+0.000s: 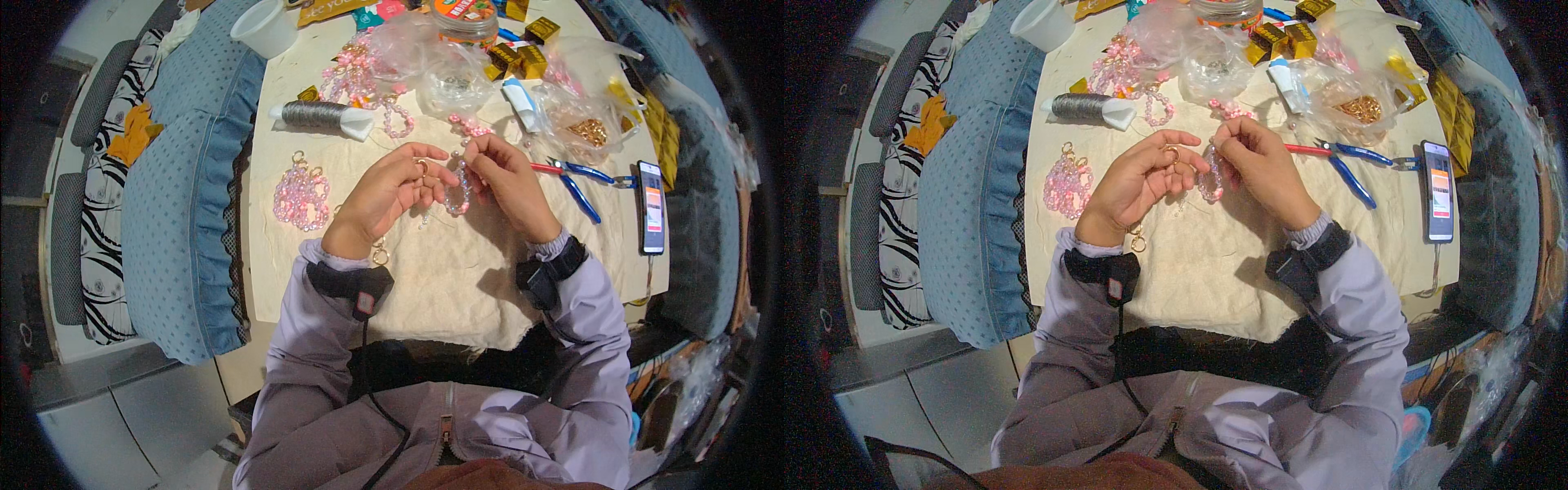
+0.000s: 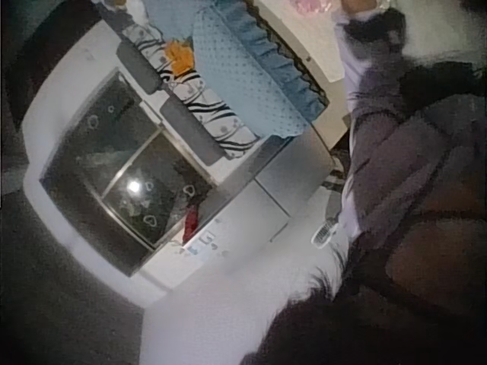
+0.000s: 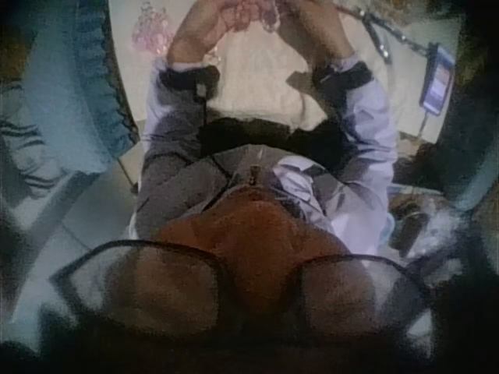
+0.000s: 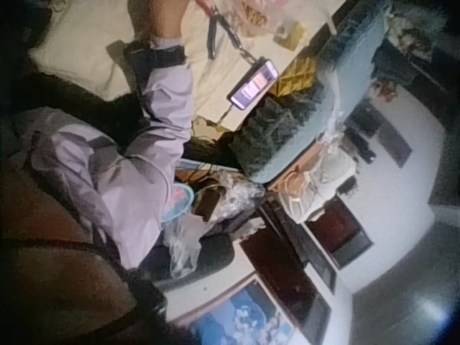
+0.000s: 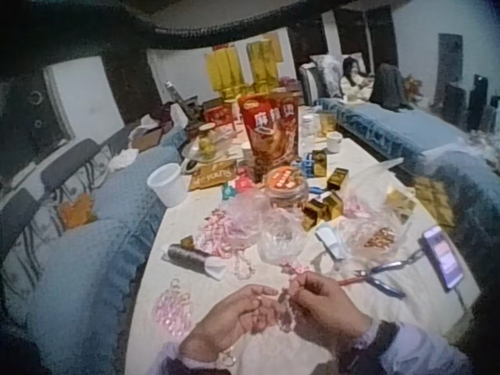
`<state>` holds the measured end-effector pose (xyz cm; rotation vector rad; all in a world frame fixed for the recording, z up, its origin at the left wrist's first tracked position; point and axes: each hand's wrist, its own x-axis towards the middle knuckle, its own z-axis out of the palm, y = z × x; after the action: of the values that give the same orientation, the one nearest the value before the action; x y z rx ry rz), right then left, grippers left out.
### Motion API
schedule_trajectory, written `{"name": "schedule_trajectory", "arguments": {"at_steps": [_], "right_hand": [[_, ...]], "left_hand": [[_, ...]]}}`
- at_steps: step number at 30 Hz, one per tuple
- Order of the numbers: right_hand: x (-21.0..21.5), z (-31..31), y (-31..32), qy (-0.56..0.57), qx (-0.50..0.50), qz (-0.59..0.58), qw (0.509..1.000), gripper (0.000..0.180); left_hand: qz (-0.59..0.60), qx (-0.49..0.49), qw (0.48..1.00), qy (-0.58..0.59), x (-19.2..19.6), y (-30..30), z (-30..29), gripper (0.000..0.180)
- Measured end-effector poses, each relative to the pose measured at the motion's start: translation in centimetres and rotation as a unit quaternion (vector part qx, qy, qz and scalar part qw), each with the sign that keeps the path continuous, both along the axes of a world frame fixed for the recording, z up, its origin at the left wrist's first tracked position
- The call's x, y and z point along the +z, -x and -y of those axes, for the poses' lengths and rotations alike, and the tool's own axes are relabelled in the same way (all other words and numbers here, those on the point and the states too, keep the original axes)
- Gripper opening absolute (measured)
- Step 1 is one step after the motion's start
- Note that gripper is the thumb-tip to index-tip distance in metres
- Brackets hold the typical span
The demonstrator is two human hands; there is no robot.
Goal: The person assembles a beaded keychain by threading pink and clear beads onto a wire and using pliers to close jump rings. They attach a metal ring to the finished beaded strand and place the completed keychain on the table.
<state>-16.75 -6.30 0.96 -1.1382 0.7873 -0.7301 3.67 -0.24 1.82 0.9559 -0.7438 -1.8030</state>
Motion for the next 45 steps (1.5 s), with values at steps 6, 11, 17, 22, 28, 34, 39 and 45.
{"name": "schedule_trajectory", "arguments": {"at_steps": [6,11,17,22,28,34,39,45], "right_hand": [[-0.5,0.1,0.2,0.041,-0.009,-0.005,0.999,0.010],[-0.9,0.3,-0.2,0.132,-0.044,0.001,0.990,0.011],[-0.2,-0.2,-0.1,0.076,-0.054,0.074,0.993,0.012],[-0.3,-0.4,-0.3,0.022,-0.017,0.129,0.991,0.011],[-0.8,-1.2,-0.8,0.177,-0.009,-0.011,0.984,0.012],[-0.9,-2.1,-1.8,0.220,-0.006,-0.004,0.975,0.015],[-0.7,-2.1,-1.7,0.242,-0.025,-0.041,0.969,0.013],[-0.6,-2.2,-1.4,0.228,-0.032,-0.046,0.972,0.012]], "left_hand": [[0.007,-0.005,1.000,0.028,0.1,-0.3,0.1,0.032],[-0.032,0.030,0.998,0.047,0.1,-0.1,0.2,0.035],[-0.139,0.070,0.987,0.041,0.2,0.1,0.3,0.037],[-0.166,0.059,0.984,0.039,0.0,0.5,0.3,0.039],[-0.102,0.067,0.992,0.040,-0.3,1.3,0.1,0.043],[-0.082,0.060,0.992,0.067,-0.4,2.9,-0.3,0.045],[-0.078,0.061,0.992,0.081,-0.2,3.8,-0.4,0.045],[0.001,0.056,0.995,0.082,0.1,3.4,-0.6,0.042]]}}
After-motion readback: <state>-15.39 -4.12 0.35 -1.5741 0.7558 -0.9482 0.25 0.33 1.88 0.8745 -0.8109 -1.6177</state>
